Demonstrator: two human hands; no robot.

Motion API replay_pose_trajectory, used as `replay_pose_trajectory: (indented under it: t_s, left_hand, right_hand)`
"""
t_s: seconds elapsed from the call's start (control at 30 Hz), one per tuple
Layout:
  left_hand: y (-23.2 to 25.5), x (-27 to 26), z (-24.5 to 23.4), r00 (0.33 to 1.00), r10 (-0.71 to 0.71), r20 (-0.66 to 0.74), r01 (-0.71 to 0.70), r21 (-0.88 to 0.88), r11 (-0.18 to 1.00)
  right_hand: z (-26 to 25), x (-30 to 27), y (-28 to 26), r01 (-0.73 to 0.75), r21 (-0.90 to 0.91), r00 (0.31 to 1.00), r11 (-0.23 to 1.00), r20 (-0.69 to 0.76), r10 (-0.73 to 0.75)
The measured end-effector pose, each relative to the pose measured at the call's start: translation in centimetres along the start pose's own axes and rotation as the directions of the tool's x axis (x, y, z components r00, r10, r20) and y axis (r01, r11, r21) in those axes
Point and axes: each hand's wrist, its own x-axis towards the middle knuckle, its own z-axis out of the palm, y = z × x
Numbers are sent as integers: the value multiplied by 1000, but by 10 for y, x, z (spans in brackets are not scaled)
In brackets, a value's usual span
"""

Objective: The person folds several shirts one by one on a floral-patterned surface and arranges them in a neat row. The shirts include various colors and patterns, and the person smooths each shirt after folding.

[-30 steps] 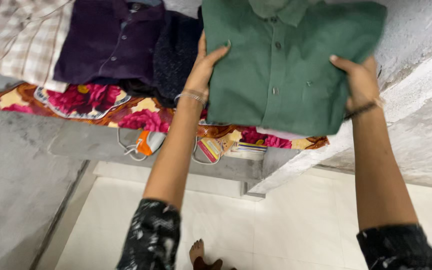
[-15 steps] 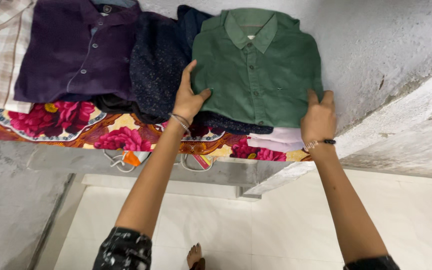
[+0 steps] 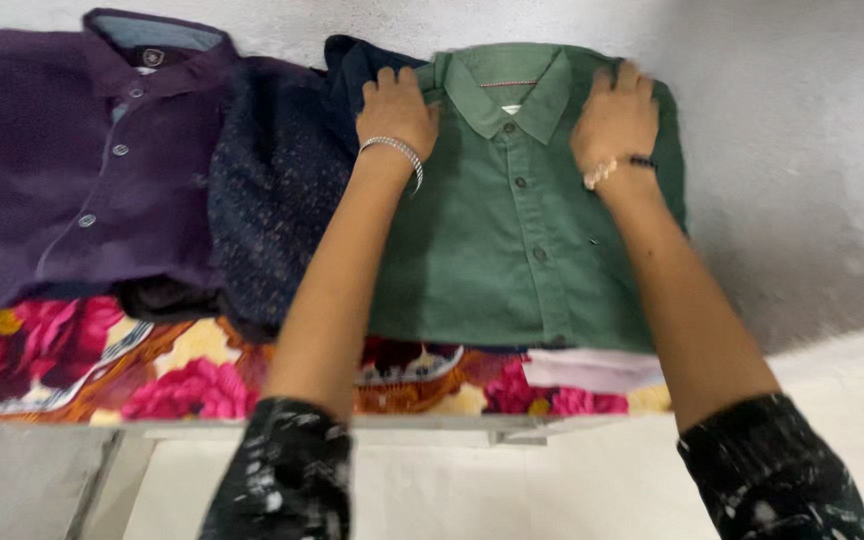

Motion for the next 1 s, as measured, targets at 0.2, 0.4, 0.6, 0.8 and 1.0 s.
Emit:
replay_pose_trajectory:
  t_s: [0.2, 0.4, 0.6, 0.8, 1.0]
  left_hand:
    - [-16, 5, 42, 972, 20, -232, 8, 119, 993]
    - [-15, 15, 41, 974, 26, -225, 0, 115, 993]
    - [-4, 24, 38, 925, 249, -287, -180, 247, 952]
    - [-5, 50, 48, 931, 303, -204, -272, 163, 948]
    - [-14, 51, 51, 972, 196, -127, -193, 37, 980]
  right_hand:
    - [62, 18, 21, -37, -43, 992, 998, -123, 31]
    - [56, 19, 27, -36, -83, 993, 996, -119, 26]
    - [53, 27, 24, -128, -15, 991, 992, -35, 128]
    - [39, 22, 37, -11, -78, 954, 997, -299, -13]
    - [31, 28, 25, -25, -37, 985, 999, -173, 19]
